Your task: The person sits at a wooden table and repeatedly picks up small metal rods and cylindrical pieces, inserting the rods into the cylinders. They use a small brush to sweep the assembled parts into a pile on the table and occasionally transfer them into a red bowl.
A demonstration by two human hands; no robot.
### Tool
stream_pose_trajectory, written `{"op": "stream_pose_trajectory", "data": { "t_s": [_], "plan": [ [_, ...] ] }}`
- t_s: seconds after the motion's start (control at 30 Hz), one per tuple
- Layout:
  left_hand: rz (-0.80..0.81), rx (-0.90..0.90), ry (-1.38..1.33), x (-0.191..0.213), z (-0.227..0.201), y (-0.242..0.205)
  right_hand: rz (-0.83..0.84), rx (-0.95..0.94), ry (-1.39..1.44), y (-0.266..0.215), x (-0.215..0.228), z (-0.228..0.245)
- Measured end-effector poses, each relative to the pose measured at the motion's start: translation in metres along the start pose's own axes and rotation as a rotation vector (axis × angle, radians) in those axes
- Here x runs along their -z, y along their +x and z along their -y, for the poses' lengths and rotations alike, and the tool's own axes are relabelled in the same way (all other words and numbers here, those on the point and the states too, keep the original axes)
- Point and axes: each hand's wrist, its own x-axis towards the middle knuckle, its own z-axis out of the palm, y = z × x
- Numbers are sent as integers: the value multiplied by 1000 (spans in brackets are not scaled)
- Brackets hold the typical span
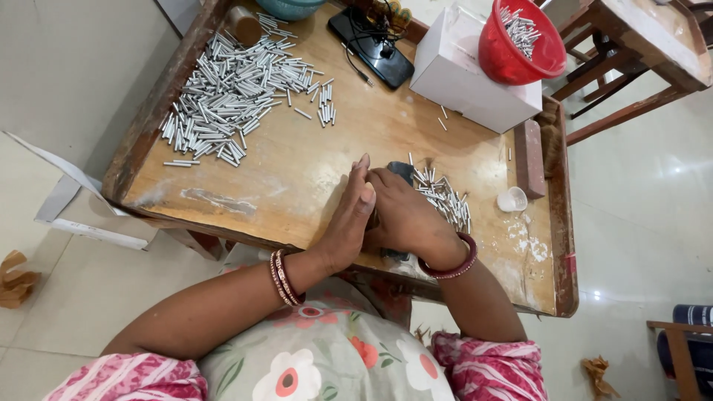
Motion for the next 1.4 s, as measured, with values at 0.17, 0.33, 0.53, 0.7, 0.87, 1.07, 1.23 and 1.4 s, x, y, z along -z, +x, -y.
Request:
{"op": "stream_pose_trajectory", "data": {
  "t_s": [0.17, 0.33, 0.53, 0.7, 0.87, 1.07, 1.23, 1.4],
  "plan": [
    [42, 19, -50, 3, -9, 2, 35, 37, -38, 5, -1, -3],
    [-32, 20, -70, 18, -2, 4, 121, -85, -38, 7, 3, 8],
    [143, -5, 383, 54, -6, 11, -15, -35, 55, -1, -2, 1],
    [240, -55, 656, 54, 2, 19, -70, -44, 106, -7, -3, 0],
    [239, -29, 713, 52, -2, 23, -125, -55, 156, -14, -15, -11],
    [180, -70, 721, 51, 10, 20, -162, -57, 163, -17, -7, -8],
    [215, -46, 732, 52, -2, 18, -318, -78, 196, -30, 32, -16],
    [253, 0, 721, 52, -12, 13, -455, -279, 239, -17, 41, -33]
  ]
}}
